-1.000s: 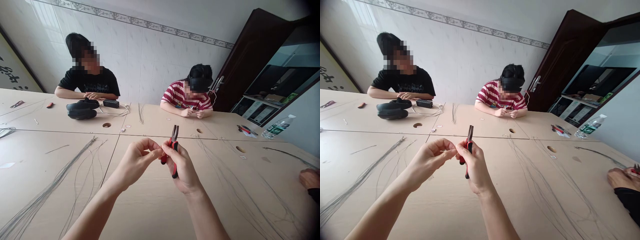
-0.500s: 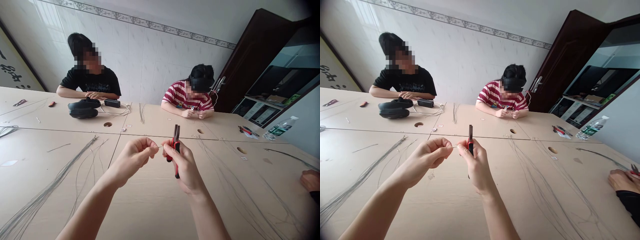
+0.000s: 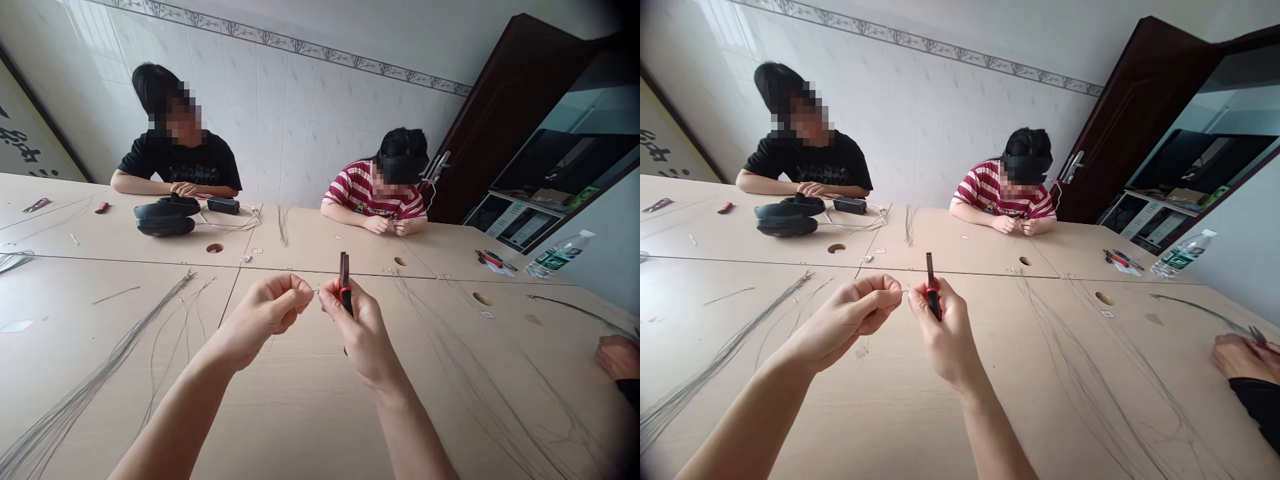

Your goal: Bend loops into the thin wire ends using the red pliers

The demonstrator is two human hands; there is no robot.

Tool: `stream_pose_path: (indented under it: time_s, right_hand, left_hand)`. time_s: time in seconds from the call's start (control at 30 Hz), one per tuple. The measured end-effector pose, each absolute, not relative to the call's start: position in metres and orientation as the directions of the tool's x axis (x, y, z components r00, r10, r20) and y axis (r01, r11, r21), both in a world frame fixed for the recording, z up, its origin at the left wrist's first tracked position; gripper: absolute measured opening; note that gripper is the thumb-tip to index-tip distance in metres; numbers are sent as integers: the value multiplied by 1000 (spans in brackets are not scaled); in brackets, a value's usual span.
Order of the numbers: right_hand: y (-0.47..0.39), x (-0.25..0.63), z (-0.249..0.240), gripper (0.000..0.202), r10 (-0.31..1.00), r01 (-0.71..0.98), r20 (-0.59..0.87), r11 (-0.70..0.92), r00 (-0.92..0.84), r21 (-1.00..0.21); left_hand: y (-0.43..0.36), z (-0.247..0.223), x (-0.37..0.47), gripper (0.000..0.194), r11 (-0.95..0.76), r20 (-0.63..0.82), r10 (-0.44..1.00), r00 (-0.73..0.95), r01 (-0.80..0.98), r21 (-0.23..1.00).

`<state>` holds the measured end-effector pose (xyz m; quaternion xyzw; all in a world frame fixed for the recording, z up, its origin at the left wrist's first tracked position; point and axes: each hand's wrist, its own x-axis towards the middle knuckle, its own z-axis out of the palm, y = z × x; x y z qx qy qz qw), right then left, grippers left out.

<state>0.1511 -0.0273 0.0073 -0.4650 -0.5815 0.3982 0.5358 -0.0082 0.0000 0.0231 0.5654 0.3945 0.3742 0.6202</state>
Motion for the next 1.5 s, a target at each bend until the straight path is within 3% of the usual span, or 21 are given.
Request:
stream_pose_path:
  time_s: [0.3, 0.57, 0.83, 1.5]
  right_hand:
    - [-32, 154, 11, 21, 964, 134, 194, 220, -184, -966]
    - [-31, 162, 17, 25, 967, 200, 255, 253, -18, -947]
    - [-32, 162, 18, 24, 968, 206, 233, 248, -98, -946]
    - [-32, 161, 17, 25, 969, 209, 237, 247, -74, -946]
  left_hand:
    - [0, 26, -10, 22, 80, -59, 909, 413, -34, 996]
    - [0, 29, -13, 18, 112, -88, 897, 433, -29, 993]
    - [-1, 26, -11, 21, 110, -90, 877, 471, -15, 994]
    - [0, 29, -14, 19, 79, -100, 884, 457, 65, 995]
